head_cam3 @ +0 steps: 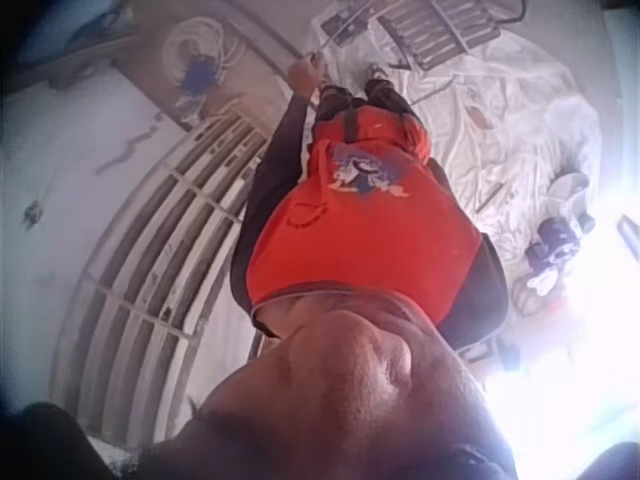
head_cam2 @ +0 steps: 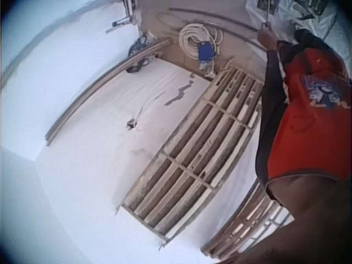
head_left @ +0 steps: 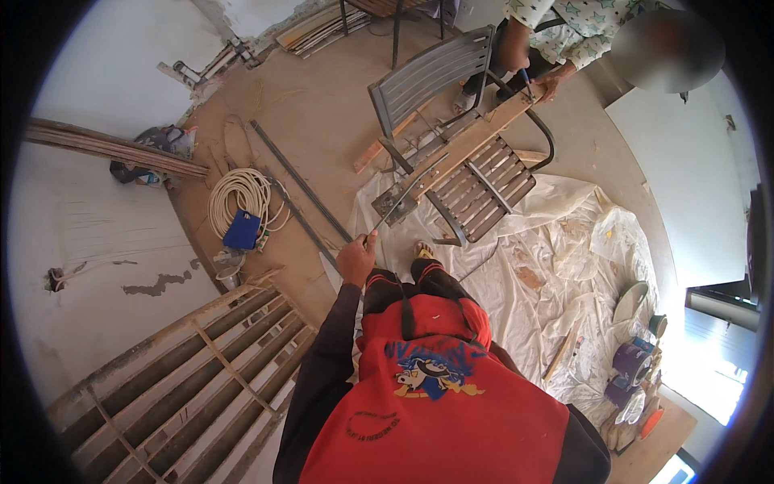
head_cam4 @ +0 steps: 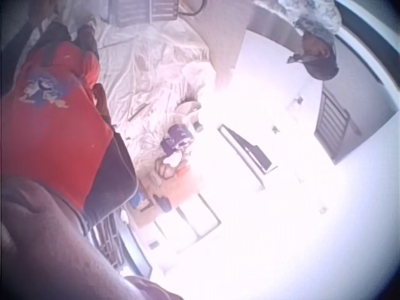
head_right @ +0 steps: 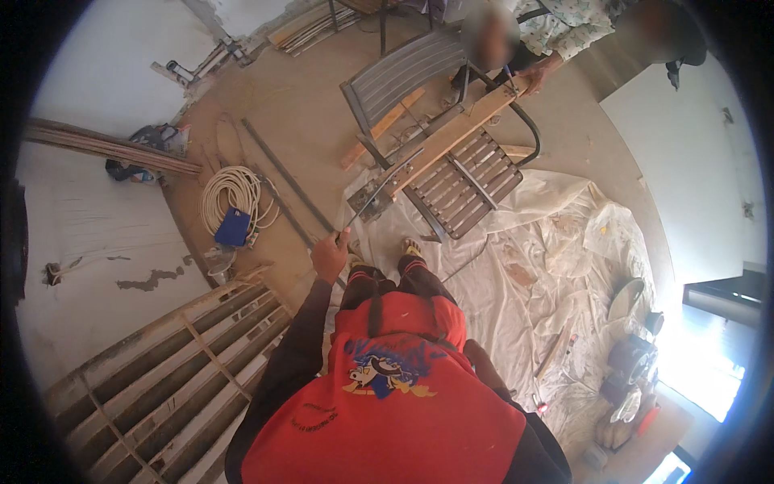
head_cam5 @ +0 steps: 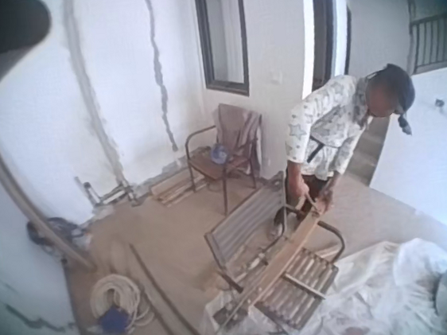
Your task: The person uses a hand saw to cut a wooden plank that is clamped to a metal chair frame. Another person is present in the background, also working on a similar wooden plank. The camera wearer maintains a steady grip on the saw and the wood throughout the process.
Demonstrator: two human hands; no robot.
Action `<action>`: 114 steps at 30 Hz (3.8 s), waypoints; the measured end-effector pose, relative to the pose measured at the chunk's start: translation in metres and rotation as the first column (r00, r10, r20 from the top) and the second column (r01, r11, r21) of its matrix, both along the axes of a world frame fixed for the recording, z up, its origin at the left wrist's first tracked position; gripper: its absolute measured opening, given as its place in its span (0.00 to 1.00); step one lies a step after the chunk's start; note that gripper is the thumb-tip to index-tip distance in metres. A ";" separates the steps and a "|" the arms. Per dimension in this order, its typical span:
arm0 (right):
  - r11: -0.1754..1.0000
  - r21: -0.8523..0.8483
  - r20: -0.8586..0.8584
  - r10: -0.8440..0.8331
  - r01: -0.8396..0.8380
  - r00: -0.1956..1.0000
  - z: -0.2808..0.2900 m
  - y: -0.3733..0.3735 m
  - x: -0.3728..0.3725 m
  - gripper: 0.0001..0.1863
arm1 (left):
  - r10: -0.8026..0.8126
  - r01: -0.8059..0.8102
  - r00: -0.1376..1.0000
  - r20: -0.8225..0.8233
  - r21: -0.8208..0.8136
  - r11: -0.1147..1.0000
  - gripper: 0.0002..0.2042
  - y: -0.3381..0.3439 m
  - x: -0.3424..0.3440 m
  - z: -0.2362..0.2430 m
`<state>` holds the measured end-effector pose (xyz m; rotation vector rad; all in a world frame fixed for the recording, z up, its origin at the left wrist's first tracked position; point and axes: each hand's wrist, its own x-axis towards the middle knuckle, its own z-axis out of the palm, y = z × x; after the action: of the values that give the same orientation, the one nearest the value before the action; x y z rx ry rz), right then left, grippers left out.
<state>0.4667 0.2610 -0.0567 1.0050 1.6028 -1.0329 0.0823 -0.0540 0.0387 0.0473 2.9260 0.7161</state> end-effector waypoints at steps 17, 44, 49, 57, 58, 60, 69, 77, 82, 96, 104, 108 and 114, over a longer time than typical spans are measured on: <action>0.974 0.099 -0.378 0.227 -0.204 0.897 -0.033 0.160 -0.080 0.15 | 0.005 -0.004 1.000 0.020 -0.049 0.999 0.26 0.010 0.000 0.009; 0.996 0.055 -0.188 -0.055 0.066 0.981 0.116 0.118 -0.150 0.15 | -0.097 0.110 0.938 0.334 -0.019 0.994 0.28 -0.007 -0.034 0.038; 0.998 0.042 -0.202 -0.034 0.043 0.979 0.114 0.113 -0.145 0.15 | -0.121 0.152 0.973 0.195 -0.153 0.976 0.28 -0.007 -0.046 0.041; 0.997 0.075 -0.231 0.017 0.000 0.973 0.113 0.105 -0.142 0.15 | -0.130 0.128 0.992 0.009 -0.222 0.966 0.24 -0.002 -0.028 0.028; 0.997 0.075 -0.239 0.026 -0.008 0.971 0.112 0.105 -0.142 0.15 | -0.132 0.129 0.991 -0.001 -0.222 0.967 0.24 -0.002 -0.027 0.027; 0.997 0.075 -0.254 0.045 -0.027 0.966 0.112 0.105 -0.141 0.15 | -0.146 0.133 0.987 -0.064 -0.177 0.975 0.23 -0.007 -0.023 0.003; 0.996 0.018 -0.186 -0.078 0.083 0.979 0.155 0.093 -0.151 0.13 | -0.212 0.210 0.977 -0.016 -0.080 0.974 0.22 -0.018 -0.023 -0.033; 0.999 0.034 -0.515 -0.018 0.041 0.857 0.208 0.091 -0.193 0.20 | -0.227 0.228 0.973 0.034 -0.031 0.973 0.23 -0.010 -0.029 -0.028; 0.990 -0.108 -0.489 -0.136 0.095 0.861 0.238 0.084 -0.244 0.19 | -0.232 0.232 0.973 -0.012 0.029 0.972 0.25 0.001 -0.039 -0.039; 0.979 -0.204 -0.476 -0.124 0.028 0.871 0.234 0.079 -0.298 0.23 | -0.156 0.156 0.988 -0.008 -0.004 0.988 0.28 0.013 -0.041 -0.042; 0.977 -0.211 -0.451 -0.080 -0.019 0.889 0.222 0.084 -0.315 0.22 | -0.169 0.170 0.985 -0.042 0.020 0.985 0.28 0.020 -0.047 -0.040; 0.970 -0.243 -0.442 -0.109 -0.002 0.890 0.217 0.087 -0.316 0.21 | -0.159 0.161 0.986 -0.043 0.033 0.986 0.28 0.034 -0.057 -0.037; 0.967 -0.251 -0.414 -0.144 0.039 0.899 0.215 0.087 -0.310 0.21 | -0.180 0.180 0.984 -0.003 0.048 0.982 0.30 0.017 -0.057 -0.041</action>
<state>0.1563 0.3483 0.1586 0.7254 1.7369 -1.5568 0.0251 -0.0375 -0.0024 0.3123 2.8551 0.7562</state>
